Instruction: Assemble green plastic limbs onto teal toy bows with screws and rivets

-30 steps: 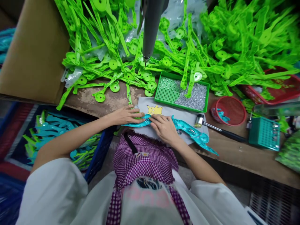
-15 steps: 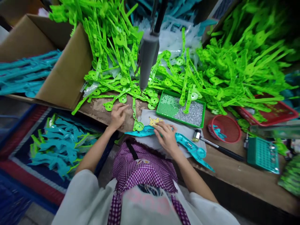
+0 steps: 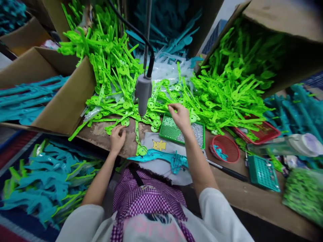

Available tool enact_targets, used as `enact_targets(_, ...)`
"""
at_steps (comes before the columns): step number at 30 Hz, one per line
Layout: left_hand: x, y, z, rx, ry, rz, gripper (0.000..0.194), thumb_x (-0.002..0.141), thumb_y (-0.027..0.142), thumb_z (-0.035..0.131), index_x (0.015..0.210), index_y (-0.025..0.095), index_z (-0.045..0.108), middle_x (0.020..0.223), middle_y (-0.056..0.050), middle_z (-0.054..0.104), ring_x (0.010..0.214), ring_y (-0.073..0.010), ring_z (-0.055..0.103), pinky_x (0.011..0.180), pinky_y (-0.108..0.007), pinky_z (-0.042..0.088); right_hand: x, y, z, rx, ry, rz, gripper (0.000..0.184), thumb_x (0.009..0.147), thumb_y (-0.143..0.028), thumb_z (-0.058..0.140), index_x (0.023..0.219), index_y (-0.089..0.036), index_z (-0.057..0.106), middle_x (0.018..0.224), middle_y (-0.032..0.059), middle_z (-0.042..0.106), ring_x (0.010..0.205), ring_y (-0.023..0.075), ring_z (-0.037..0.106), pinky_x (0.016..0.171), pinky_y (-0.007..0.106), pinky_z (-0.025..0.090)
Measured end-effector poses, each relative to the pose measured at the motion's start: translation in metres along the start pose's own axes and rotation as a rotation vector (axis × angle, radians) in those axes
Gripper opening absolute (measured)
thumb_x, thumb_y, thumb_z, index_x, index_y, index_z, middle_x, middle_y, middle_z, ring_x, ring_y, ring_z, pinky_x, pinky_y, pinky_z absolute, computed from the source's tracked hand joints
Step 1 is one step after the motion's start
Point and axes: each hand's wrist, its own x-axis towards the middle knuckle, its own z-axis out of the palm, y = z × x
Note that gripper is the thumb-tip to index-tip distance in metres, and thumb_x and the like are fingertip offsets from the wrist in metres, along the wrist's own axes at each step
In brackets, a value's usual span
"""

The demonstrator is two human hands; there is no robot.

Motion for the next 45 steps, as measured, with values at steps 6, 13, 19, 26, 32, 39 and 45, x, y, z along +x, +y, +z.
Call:
enact_targets(6, -0.011, 0.004, -0.011, 0.023, 0.05, 0.039, 0.024, 0.091, 0.027, 0.053, 0.104, 0.023, 0.073, 0.104, -0.009, 0.075, 0.104, -0.0259, 0.069, 0.098, -0.045, 0.055, 0.056, 0.008, 0.012, -0.386, -0.109, -0.013, 0.038, 0.099, -0.024, 0.041, 0.118, -0.013, 0.072, 0.12, 0.018, 0.072, 0.108, 0.0261, 0.064, 0.09, 0.038, 0.043)
enact_targets(13, 0.095, 0.022, -0.031, 0.203, 0.095, 0.093, 0.027, 0.097, 0.026, 0.048, 0.115, 0.019, 0.068, 0.119, -0.015, 0.072, 0.116, -0.0283, 0.064, 0.105, -0.045, 0.047, 0.012, -0.009, 0.032, -0.169, -0.141, -0.143, 0.035, 0.099, -0.03, 0.045, 0.111, -0.014, 0.073, 0.111, 0.0145, 0.075, 0.099, 0.0243, 0.067, 0.088, 0.036, 0.041)
enact_targets(19, 0.193, 0.045, -0.004, 0.55, -0.251, -0.055, 0.024, 0.087, 0.001, 0.048, 0.093, 0.011, 0.069, 0.105, -0.018, 0.072, 0.117, -0.0344, 0.064, 0.113, -0.055, 0.032, -0.068, -0.027, 0.005, -0.213, -0.174, -0.257, 0.032, 0.102, -0.032, 0.045, 0.109, -0.02, 0.073, 0.113, 0.0106, 0.077, 0.104, 0.0257, 0.069, 0.099, 0.043, 0.037)
enact_targets(26, 0.153, 0.054, -0.039, 0.34, -0.09, 0.085, 0.027, 0.094, 0.01, 0.052, 0.113, 0.015, 0.07, 0.113, -0.011, 0.071, 0.126, -0.0301, 0.059, 0.116, -0.053, 0.032, -0.164, -0.057, -0.012, 0.215, -0.215, -0.416, 0.023, 0.102, -0.031, 0.051, 0.097, -0.026, 0.073, 0.089, 0.0036, 0.078, 0.08, 0.0185, 0.071, 0.089, 0.039, 0.049)
enact_targets(32, 0.051, 0.008, -0.052, 0.029, 0.304, 0.009, 0.024, 0.094, 0.035, 0.065, 0.11, 0.019, 0.073, 0.114, -0.01, 0.074, 0.114, -0.0269, 0.068, 0.109, -0.045, 0.047, -0.167, -0.043, 0.064, 0.3, -0.367, -0.227, 0.03, 0.101, -0.037, 0.051, 0.099, -0.021, 0.076, 0.093, 0.0071, 0.08, 0.086, 0.0206, 0.074, 0.081, 0.033, 0.053)
enact_targets(39, -0.044, -0.004, -0.036, -0.448, 0.723, -0.475, 0.04, 0.073, 0.041, 0.084, 0.102, 0.017, 0.07, 0.1, -0.005, 0.074, 0.094, -0.0187, 0.072, 0.094, -0.037, 0.056, -0.12, -0.068, 0.068, 0.316, -0.44, 0.019, 0.034, 0.099, -0.043, 0.052, 0.111, -0.021, 0.076, 0.102, 0.0081, 0.079, 0.093, 0.024, 0.072, 0.087, 0.037, 0.053)
enact_targets(45, -0.094, 0.049, -0.029, -0.913, 0.513, -0.695, 0.051, 0.058, 0.041, 0.094, 0.098, 0.019, 0.072, 0.085, 0.002, 0.071, 0.076, -0.0096, 0.068, 0.083, -0.024, 0.055, -0.071, -0.098, 0.11, 0.816, -0.684, 0.074, 0.049, 0.088, -0.054, 0.063, 0.125, -0.023, 0.063, 0.116, 0.0078, 0.073, 0.102, 0.0215, 0.068, 0.088, 0.035, 0.056)
